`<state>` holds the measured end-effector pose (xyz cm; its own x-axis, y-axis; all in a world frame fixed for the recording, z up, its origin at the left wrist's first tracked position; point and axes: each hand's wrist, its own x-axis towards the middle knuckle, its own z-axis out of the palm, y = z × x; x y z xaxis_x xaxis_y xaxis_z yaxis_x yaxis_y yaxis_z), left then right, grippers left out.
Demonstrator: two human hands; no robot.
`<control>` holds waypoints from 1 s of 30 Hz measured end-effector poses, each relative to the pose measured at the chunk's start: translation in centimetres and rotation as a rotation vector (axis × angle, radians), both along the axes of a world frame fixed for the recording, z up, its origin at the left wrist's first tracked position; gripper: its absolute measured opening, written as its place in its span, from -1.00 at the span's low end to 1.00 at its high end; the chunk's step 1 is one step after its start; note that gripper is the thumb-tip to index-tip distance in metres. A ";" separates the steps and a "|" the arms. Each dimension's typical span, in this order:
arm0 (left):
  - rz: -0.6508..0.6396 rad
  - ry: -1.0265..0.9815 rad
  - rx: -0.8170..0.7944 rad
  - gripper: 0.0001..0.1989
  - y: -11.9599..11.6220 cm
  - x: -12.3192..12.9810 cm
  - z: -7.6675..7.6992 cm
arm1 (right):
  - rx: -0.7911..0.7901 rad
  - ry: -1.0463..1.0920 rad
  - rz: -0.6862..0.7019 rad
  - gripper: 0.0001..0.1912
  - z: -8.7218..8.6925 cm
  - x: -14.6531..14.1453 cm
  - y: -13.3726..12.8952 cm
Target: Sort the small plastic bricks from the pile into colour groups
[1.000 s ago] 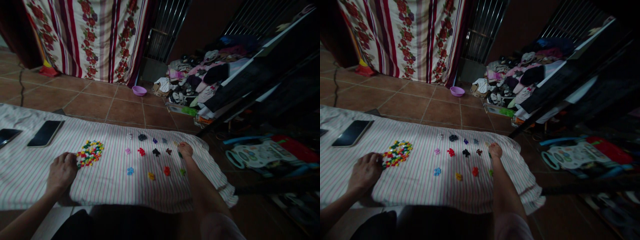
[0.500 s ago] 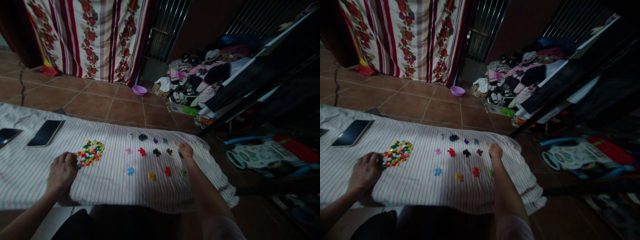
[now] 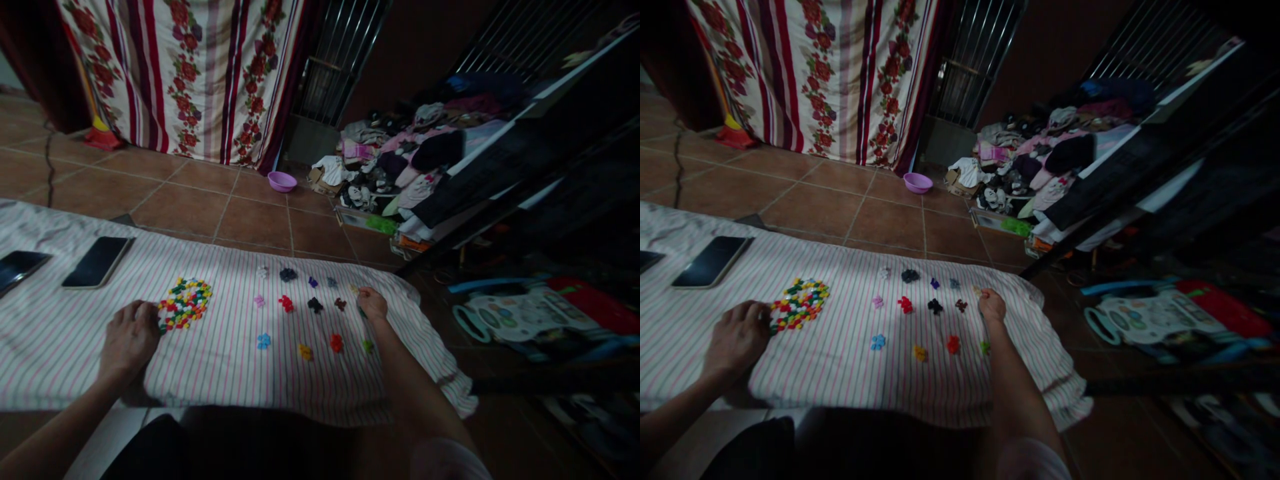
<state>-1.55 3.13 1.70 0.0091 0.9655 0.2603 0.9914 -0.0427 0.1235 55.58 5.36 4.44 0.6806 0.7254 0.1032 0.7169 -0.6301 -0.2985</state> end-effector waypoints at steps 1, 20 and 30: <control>0.000 -0.002 0.004 -0.70 0.0 0.0 0.0 | 0.011 -0.009 -0.001 -0.68 0.0 -0.1 0.0; 0.031 -0.078 0.020 -0.77 0.0 0.4 0.0 | 0.364 0.056 0.591 -0.69 0.6 -12.1 4.7; 0.036 -0.127 0.003 -0.77 -0.2 0.5 0.7 | 0.270 0.132 1.055 -0.68 -0.2 -25.3 5.9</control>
